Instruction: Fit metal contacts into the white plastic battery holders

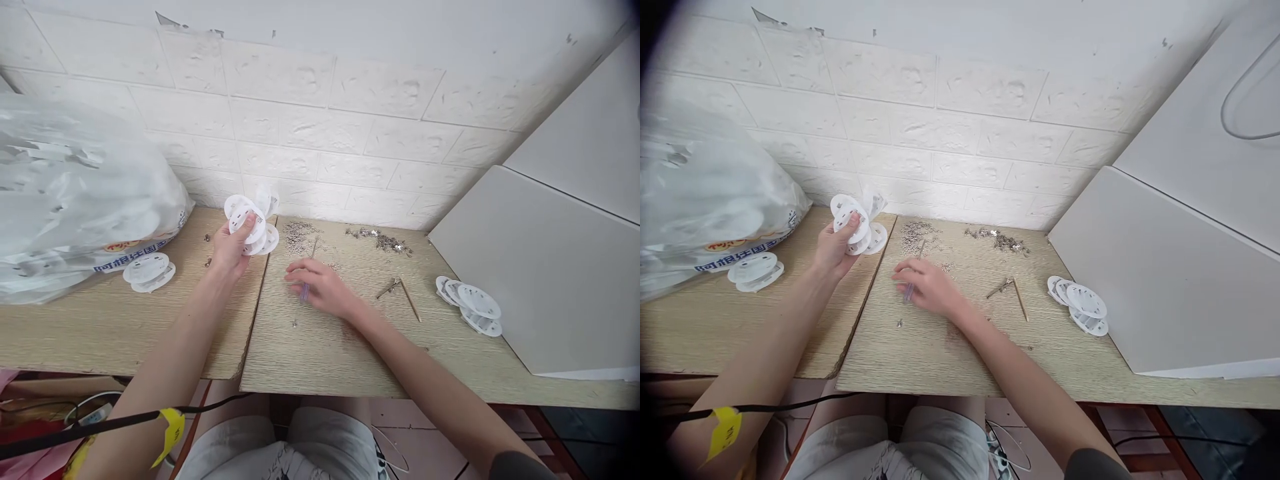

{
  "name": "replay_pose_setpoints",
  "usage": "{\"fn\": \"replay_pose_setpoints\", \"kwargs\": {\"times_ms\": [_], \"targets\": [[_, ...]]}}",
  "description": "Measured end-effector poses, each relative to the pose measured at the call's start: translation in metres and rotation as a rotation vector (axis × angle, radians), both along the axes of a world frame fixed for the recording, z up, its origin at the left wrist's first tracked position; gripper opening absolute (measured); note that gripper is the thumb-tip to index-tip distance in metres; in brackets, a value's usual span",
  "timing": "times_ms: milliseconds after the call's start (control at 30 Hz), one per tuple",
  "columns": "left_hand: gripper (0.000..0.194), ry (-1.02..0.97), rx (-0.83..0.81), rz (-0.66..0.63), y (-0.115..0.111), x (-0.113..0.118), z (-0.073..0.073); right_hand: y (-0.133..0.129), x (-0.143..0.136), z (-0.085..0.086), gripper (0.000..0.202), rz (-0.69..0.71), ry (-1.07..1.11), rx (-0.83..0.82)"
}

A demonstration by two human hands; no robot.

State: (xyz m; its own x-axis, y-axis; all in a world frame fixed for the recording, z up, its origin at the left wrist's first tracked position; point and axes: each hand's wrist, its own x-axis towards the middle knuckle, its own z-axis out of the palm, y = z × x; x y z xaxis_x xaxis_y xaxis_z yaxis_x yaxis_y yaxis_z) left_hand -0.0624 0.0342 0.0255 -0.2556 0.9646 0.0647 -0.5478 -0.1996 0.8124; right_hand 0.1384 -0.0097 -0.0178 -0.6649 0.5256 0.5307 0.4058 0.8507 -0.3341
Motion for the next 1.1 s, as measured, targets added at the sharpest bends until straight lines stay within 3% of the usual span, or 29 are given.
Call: {"fn": "replay_pose_setpoints", "kwargs": {"times_ms": [100,200,333,467,567,700,833,900,1000,1100], "targets": [[0.022,-0.010,0.003,-0.013,0.001,0.000,-0.002,-0.030,-0.012,0.001,0.039,0.110,-0.113,0.004],[0.023,-0.023,0.022,-0.022,0.002,0.000,-0.002,-0.038,-0.024,-0.003,0.051,0.043,-0.230,-0.024],[0.019,-0.027,0.028,-0.006,0.001,0.001,-0.002,-0.005,-0.028,-0.012,0.056,-0.211,-0.234,-0.074],[0.015,-0.026,0.014,-0.007,0.001,0.001,-0.001,0.047,-0.025,-0.017,0.053,-0.349,-0.225,-0.088],[0.015,-0.022,0.001,-0.009,0.002,0.000,-0.001,0.069,-0.025,-0.012,0.050,-0.433,-0.197,-0.072],[0.019,-0.051,-0.016,-0.001,0.004,-0.003,-0.002,0.053,-0.018,-0.005,0.048,-0.526,-0.025,0.012],[0.021,-0.091,-0.013,-0.004,0.003,-0.003,0.000,0.014,0.001,-0.012,0.062,-0.793,0.088,-0.120],[0.020,-0.103,0.001,-0.007,0.003,-0.001,0.001,0.005,0.009,-0.020,0.069,-0.858,0.053,-0.189],[0.019,-0.109,0.022,-0.011,0.002,0.000,0.002,0.011,0.009,-0.028,0.076,-0.922,-0.027,-0.321],[0.019,-0.103,0.039,-0.012,0.002,0.000,0.002,0.034,-0.003,-0.025,0.077,-0.938,-0.060,-0.367]]}}
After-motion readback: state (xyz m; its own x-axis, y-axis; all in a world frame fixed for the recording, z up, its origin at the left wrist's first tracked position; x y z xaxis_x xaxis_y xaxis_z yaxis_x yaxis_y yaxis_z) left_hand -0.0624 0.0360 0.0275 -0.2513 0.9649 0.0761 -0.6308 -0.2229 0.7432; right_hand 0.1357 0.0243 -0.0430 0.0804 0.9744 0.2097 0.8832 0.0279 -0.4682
